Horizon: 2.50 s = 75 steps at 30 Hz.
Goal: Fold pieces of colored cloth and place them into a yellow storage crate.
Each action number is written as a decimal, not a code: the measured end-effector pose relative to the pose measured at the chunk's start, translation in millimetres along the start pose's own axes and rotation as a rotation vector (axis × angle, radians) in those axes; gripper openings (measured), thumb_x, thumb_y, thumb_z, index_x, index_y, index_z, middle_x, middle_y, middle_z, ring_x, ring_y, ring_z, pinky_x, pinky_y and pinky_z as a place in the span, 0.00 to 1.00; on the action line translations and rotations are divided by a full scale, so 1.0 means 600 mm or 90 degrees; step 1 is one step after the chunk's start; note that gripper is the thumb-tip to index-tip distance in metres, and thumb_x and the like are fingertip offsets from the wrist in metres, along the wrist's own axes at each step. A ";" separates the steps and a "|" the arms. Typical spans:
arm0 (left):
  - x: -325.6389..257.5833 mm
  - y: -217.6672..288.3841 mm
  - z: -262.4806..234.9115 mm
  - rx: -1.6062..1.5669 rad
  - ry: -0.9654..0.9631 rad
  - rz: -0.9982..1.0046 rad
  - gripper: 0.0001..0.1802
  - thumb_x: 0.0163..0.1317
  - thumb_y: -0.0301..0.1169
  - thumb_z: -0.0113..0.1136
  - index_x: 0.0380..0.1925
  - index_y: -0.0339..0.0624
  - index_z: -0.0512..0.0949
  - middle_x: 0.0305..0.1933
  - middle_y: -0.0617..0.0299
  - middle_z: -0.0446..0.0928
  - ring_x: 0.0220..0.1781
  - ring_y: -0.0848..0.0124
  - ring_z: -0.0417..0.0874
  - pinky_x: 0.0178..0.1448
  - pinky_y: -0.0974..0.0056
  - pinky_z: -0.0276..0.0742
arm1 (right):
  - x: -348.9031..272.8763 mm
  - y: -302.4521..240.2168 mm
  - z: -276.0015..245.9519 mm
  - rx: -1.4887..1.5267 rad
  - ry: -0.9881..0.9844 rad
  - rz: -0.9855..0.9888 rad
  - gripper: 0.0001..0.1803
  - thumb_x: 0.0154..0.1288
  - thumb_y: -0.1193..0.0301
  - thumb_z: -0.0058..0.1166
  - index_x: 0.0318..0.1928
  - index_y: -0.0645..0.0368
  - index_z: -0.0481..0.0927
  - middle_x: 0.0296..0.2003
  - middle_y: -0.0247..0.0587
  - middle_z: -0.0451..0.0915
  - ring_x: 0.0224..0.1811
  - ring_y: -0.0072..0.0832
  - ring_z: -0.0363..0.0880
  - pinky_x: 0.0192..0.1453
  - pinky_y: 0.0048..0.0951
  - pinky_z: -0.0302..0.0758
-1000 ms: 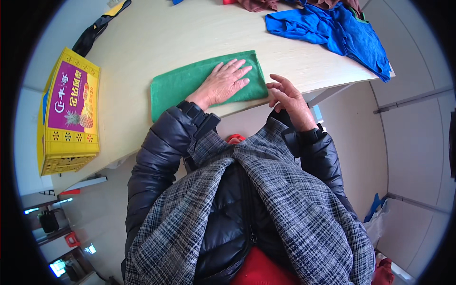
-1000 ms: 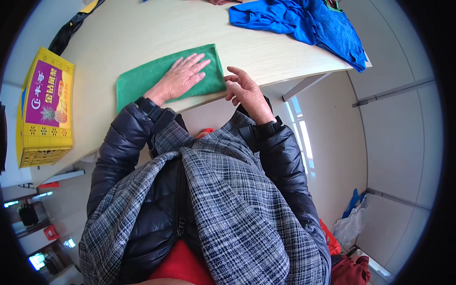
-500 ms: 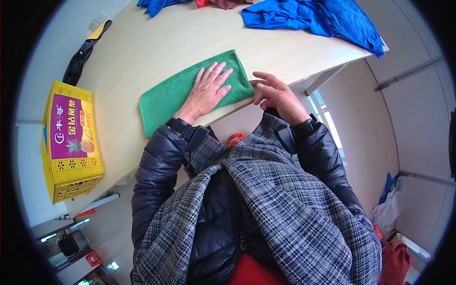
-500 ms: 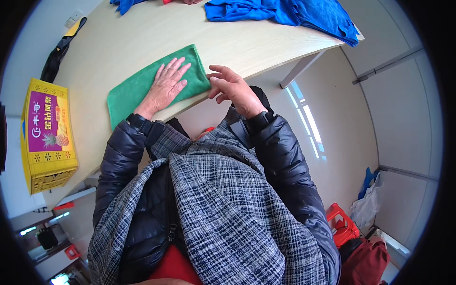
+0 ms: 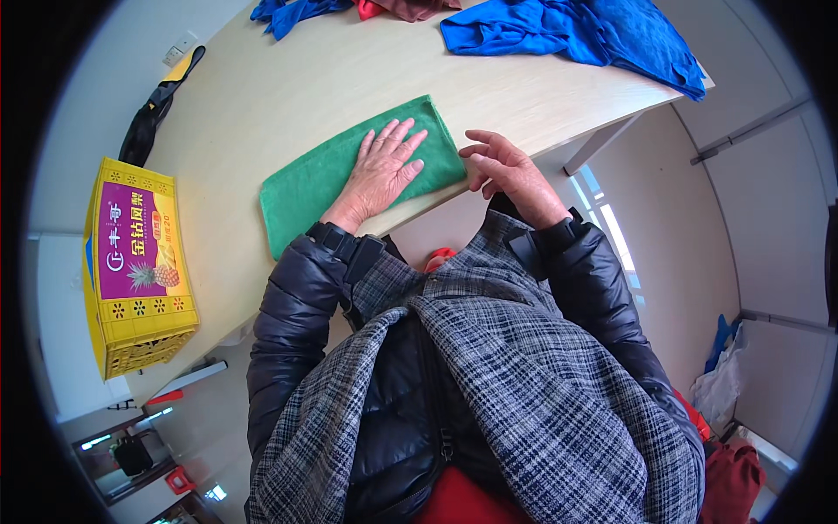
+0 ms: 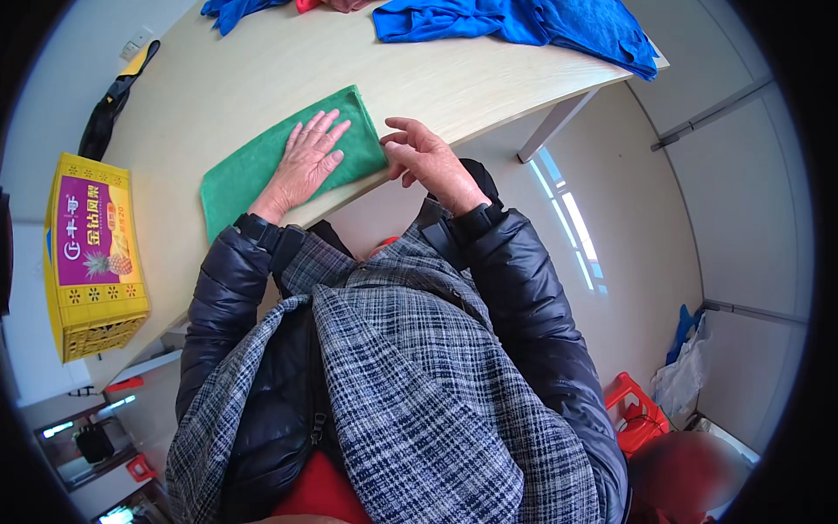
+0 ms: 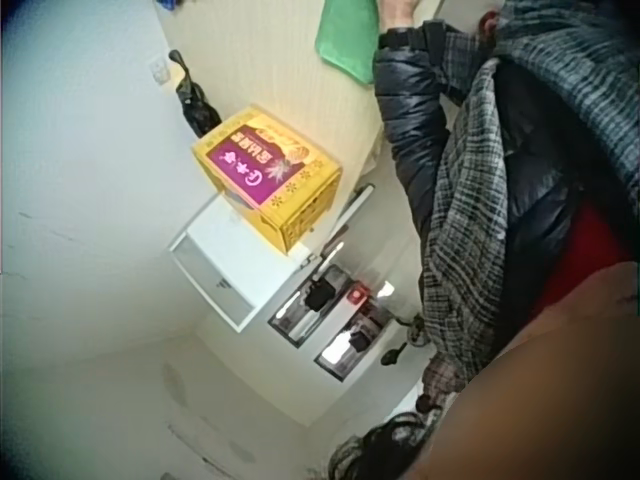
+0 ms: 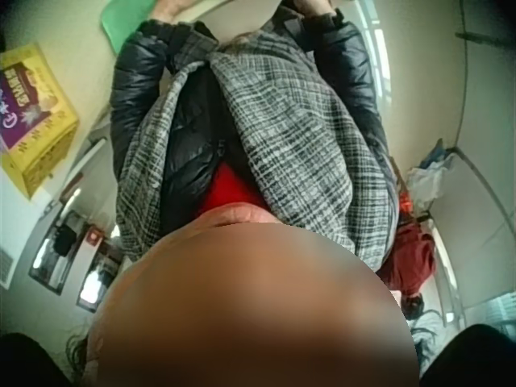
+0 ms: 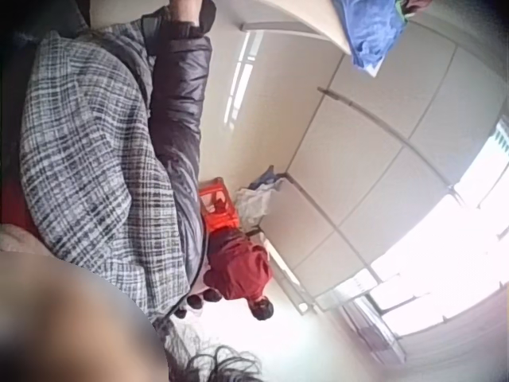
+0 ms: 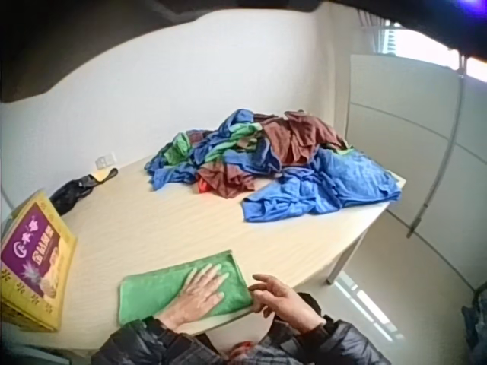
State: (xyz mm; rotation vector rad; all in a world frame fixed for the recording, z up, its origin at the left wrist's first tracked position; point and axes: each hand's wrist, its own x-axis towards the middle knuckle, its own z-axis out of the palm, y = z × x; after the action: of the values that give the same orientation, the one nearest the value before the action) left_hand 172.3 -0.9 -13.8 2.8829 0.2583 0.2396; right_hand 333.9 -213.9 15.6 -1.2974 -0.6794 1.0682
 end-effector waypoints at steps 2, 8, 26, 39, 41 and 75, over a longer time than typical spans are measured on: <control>0.002 0.000 -0.001 0.001 0.006 0.002 0.30 0.76 0.52 0.40 0.74 0.57 0.61 0.80 0.59 0.54 0.82 0.57 0.50 0.82 0.45 0.39 | 0.000 0.003 0.001 -0.011 0.014 0.008 0.28 0.76 0.66 0.49 0.72 0.59 0.63 0.61 0.43 0.74 0.38 0.20 0.79 0.41 0.21 0.77; 0.002 0.003 -0.002 0.006 0.008 0.001 0.30 0.76 0.52 0.42 0.74 0.56 0.62 0.79 0.58 0.55 0.81 0.56 0.51 0.81 0.44 0.40 | 0.000 0.002 0.012 -0.001 -0.020 -0.006 0.28 0.77 0.65 0.48 0.72 0.59 0.62 0.62 0.43 0.73 0.39 0.20 0.79 0.43 0.21 0.77; 0.033 -0.015 -0.020 -0.027 -0.010 -0.010 0.30 0.75 0.45 0.47 0.74 0.51 0.61 0.79 0.54 0.56 0.81 0.57 0.53 0.80 0.46 0.46 | -0.006 -0.025 0.026 -0.197 -0.075 -0.007 0.28 0.76 0.66 0.50 0.73 0.52 0.62 0.56 0.41 0.75 0.36 0.18 0.79 0.37 0.20 0.76; 0.019 -0.015 -0.011 -0.060 0.011 0.001 0.29 0.76 0.50 0.40 0.73 0.55 0.62 0.79 0.56 0.56 0.81 0.56 0.52 0.81 0.45 0.41 | 0.048 -0.026 0.016 0.007 -0.274 0.132 0.34 0.76 0.62 0.52 0.77 0.49 0.55 0.34 0.38 0.82 0.29 0.22 0.83 0.33 0.21 0.79; 0.009 -0.012 -0.015 -0.064 0.011 -0.008 0.29 0.76 0.50 0.40 0.73 0.54 0.62 0.79 0.56 0.56 0.81 0.56 0.52 0.81 0.44 0.41 | 0.049 -0.031 0.032 0.015 -0.280 0.161 0.34 0.76 0.63 0.52 0.77 0.49 0.56 0.27 0.34 0.80 0.26 0.21 0.82 0.32 0.21 0.78; -0.200 -0.038 -0.037 0.072 0.040 -0.243 0.33 0.77 0.55 0.31 0.75 0.55 0.59 0.82 0.58 0.50 0.83 0.61 0.45 0.83 0.44 0.36 | 0.113 0.069 0.176 -0.998 0.068 -0.340 0.34 0.75 0.52 0.45 0.72 0.62 0.63 0.72 0.58 0.60 0.76 0.54 0.53 0.77 0.52 0.52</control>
State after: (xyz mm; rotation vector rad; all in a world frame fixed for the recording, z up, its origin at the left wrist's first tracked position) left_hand 48.3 2.4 -15.0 2.8616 0.8447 0.2504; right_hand 257.1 -110.9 -15.2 -2.1919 -1.8038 -0.1887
